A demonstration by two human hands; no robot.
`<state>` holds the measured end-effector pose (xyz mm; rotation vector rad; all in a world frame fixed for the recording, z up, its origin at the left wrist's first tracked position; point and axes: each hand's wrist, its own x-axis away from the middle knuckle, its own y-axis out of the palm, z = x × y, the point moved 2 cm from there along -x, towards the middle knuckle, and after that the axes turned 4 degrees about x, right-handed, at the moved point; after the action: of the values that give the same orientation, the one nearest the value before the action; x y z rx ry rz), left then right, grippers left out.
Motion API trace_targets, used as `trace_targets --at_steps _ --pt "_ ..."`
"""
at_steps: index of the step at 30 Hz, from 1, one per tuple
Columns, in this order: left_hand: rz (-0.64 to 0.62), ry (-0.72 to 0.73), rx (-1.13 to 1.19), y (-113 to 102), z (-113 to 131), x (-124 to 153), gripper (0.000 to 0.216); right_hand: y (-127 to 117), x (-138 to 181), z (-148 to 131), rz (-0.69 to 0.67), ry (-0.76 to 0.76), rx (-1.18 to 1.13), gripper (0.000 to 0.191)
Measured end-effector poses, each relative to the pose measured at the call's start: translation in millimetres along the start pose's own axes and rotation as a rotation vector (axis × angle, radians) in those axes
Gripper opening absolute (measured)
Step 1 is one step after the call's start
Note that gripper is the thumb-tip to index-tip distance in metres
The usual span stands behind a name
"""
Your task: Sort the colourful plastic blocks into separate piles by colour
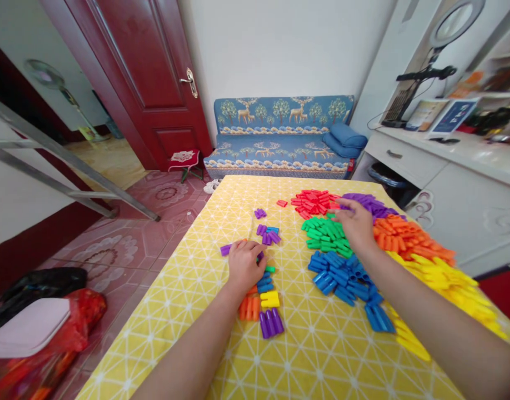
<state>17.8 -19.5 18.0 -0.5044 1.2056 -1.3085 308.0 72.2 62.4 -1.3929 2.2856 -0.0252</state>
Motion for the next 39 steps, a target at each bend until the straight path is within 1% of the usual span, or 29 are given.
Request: trace_targets --at_steps 1,2,3,5,6,9,13,16,19,22,24,27,30,33,36,37,39 --pt "-0.001 -0.005 -0.001 0 -1 0 0.024 15 25 -8 -0.117 0.070 -0.087 0.037" --pt "-0.001 -0.008 0.000 1 -1 0 0.026 29 50 -16 -0.203 0.131 -0.150 0.040" --pt "0.000 -0.011 0.002 1 -2 0 0.027 41 74 -21 -0.254 0.178 -0.204 0.040" --pt "0.005 -0.013 0.008 1 -3 0 0.028 61 115 -27 -0.304 0.260 -0.287 0.040" --pt "0.009 -0.012 0.012 0 -3 0 0.029 68 130 -27 -0.309 0.291 -0.317 0.040" --pt "0.023 -0.006 0.033 1 -4 0 0.032 84 158 -19 -0.292 0.334 -0.353 0.039" --pt "0.071 0.007 0.094 3 -9 -1 0.032 93 168 -3 -0.252 0.331 -0.320 0.036" --pt "0.151 0.028 0.206 4 -12 -1 0.023 94 170 1 -0.256 0.293 -0.292 0.033" --pt "0.244 0.074 0.420 2 -11 -1 0.011 94 172 -3 -0.298 0.212 -0.263 0.034" --pt "0.277 0.115 0.627 -1 -6 -2 0.005 95 173 -11 -0.354 0.152 -0.301 0.039" --pt "0.272 0.129 0.693 -2 -2 -1 0.005 95 174 -15 -0.390 0.137 -0.338 0.037" --pt "0.264 0.140 0.714 -3 3 0 0.005 96 175 -20 -0.426 0.121 -0.356 0.030" --pt "0.260 0.149 0.657 -4 3 0 0.008 94 176 -22 -0.410 0.127 -0.346 0.025" --pt "0.301 0.121 0.429 -8 -4 0 0.013 93 175 -20 -0.386 0.143 -0.353 0.025" --pt "0.299 -0.005 0.148 -12 -12 -2 0.019 91 173 -16 -0.326 0.182 -0.373 0.026" --pt "0.274 -0.055 0.077 -13 -14 -2 0.024 90 172 -15 -0.293 0.205 -0.373 0.027" --pt "0.205 -0.144 -0.019 -11 -19 -2 0.040 88 171 -13 -0.233 0.251 -0.369 0.029"
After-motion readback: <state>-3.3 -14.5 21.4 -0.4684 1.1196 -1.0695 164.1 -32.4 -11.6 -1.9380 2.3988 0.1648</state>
